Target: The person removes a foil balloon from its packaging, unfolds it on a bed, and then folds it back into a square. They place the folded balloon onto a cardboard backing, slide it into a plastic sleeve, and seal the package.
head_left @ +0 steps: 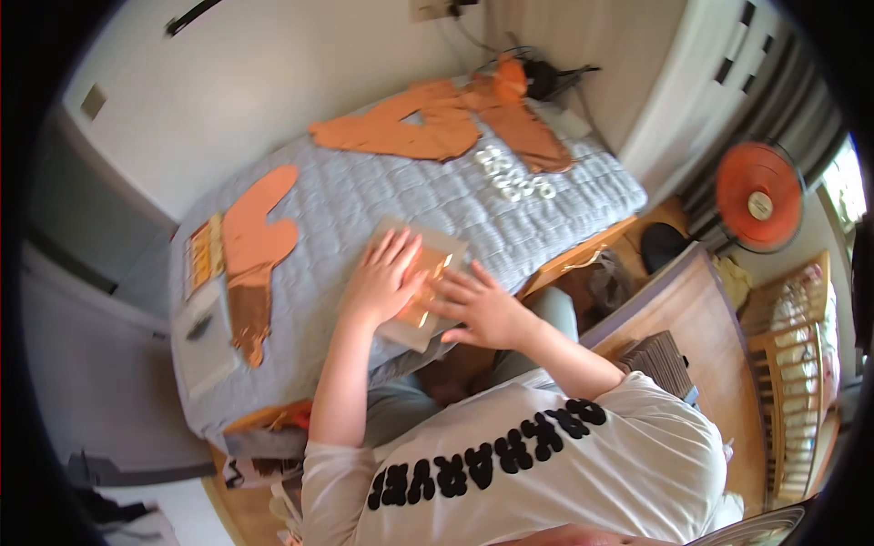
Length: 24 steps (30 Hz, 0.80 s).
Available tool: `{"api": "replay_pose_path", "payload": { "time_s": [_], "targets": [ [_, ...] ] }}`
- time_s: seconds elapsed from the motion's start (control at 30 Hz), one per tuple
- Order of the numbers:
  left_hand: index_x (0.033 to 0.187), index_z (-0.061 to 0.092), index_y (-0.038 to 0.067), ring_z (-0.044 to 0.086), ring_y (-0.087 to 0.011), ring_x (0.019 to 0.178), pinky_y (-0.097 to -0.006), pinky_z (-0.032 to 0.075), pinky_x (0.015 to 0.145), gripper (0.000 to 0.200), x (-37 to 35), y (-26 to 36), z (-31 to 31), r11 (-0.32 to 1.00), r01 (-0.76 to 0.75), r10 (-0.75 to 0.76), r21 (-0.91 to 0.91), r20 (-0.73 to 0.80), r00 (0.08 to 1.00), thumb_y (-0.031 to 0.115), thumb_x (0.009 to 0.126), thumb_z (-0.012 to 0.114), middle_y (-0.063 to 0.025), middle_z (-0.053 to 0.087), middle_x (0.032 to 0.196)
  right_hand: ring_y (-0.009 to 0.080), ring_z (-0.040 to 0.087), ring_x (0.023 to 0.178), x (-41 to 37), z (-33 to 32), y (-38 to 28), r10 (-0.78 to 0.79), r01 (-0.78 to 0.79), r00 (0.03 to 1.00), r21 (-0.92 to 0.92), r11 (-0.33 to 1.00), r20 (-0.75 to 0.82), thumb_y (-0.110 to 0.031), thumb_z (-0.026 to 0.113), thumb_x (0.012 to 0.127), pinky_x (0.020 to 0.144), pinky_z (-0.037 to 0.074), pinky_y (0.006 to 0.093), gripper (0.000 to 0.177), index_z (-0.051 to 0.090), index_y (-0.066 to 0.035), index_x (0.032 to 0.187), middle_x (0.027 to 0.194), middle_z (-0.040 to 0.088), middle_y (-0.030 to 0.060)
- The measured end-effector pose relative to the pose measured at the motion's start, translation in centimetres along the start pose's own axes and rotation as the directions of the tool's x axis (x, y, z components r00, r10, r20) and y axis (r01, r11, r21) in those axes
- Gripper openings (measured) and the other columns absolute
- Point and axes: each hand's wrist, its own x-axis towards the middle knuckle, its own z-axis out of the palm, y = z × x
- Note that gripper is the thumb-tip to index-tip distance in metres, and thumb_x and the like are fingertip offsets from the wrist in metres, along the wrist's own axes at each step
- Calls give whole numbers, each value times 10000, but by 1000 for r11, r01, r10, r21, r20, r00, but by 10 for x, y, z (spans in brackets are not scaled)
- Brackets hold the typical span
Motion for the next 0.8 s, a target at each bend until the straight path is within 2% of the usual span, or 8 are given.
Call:
{"api": "replay_pose_path", "payload": {
  "time_s": [0.07,0.13,0.17,0.27,0.37,0.4,0.53,0.8],
  "targets": [
    [1558,401,129,287,-331,1522,-540,215,1231,632,0,5,-2,1000,-2,3,-5,10,1000,380,1000,559,-122,364,1626,318,393,1466,-6,-20,7,-9,10,998,27,1000,-55,-583,549,971,1200,240,614,620,515,-249,1492,1587,425,94],
    [1559,400,133,276,-320,1528,-539,212,1233,634,0,6,-3,1000,16,-16,7,22,1000,378,996,561,-119,357,1630,306,577,1300,-12,-47,25,-26,38,999,414,909,-35,-560,596,960,1104,415,532,563,654,-155,1347,1381,628,132],
    [1544,422,130,300,-322,1514,-532,229,1228,627,0,7,-3,999,14,-15,34,11,1000,408,997,552,-118,382,1614,311,680,1114,-16,-63,41,131,-91,991,537,839,-36,-495,648,957,965,522,447,486,722,-98,1228,1179,727,137],
    [1528,444,130,323,-322,1500,-524,246,1223,625,1,6,-2,998,16,-16,64,-3,1000,444,997,543,-114,405,1600,320,708,956,-15,-95,118,594,-515,749,305,801,-295,-255,717,915,836,546,427,197,768,-125,1054,1050,745,142],
    [1527,446,138,322,-321,1500,-524,246,1223,625,1,7,0,998,23,-22,64,-7,1000,458,997,537,-110,403,1601,344,696,996,-5,-114,238,685,-711,490,208,672,-540,-267,667,910,832,548,455,262,748,-101,1096,1049,734,152],
    [1525,448,144,322,-320,1500,-524,246,1223,623,1,7,-1,997,21,-20,69,-11,1000,467,999,532,-108,402,1601,353,680,1044,-4,-112,275,622,-773,505,8,635,-598,-279,648,910,859,554,467,268,744,-96,1081,1101,711,158],
    [1521,455,157,327,-318,1497,-523,251,1222,619,-1,7,-1,995,69,-68,70,-6,998,486,1002,529,-109,399,1602,377,662,1094,5,-111,353,740,-863,492,-144,485,-459,-285,654,877,936,533,479,293,748,-71,1053,1146,700,199],
    [1557,406,176,287,-300,1521,-505,220,1240,615,-1,9,-3,995,58,-62,80,46,997,475,1029,501,-96,351,1632,389,684,1053,7,-100,383,790,-890,453,-166,424,-414,-273,622,925,882,552,507,273,743,-45,1014,1095,727,191]
  ]
}}
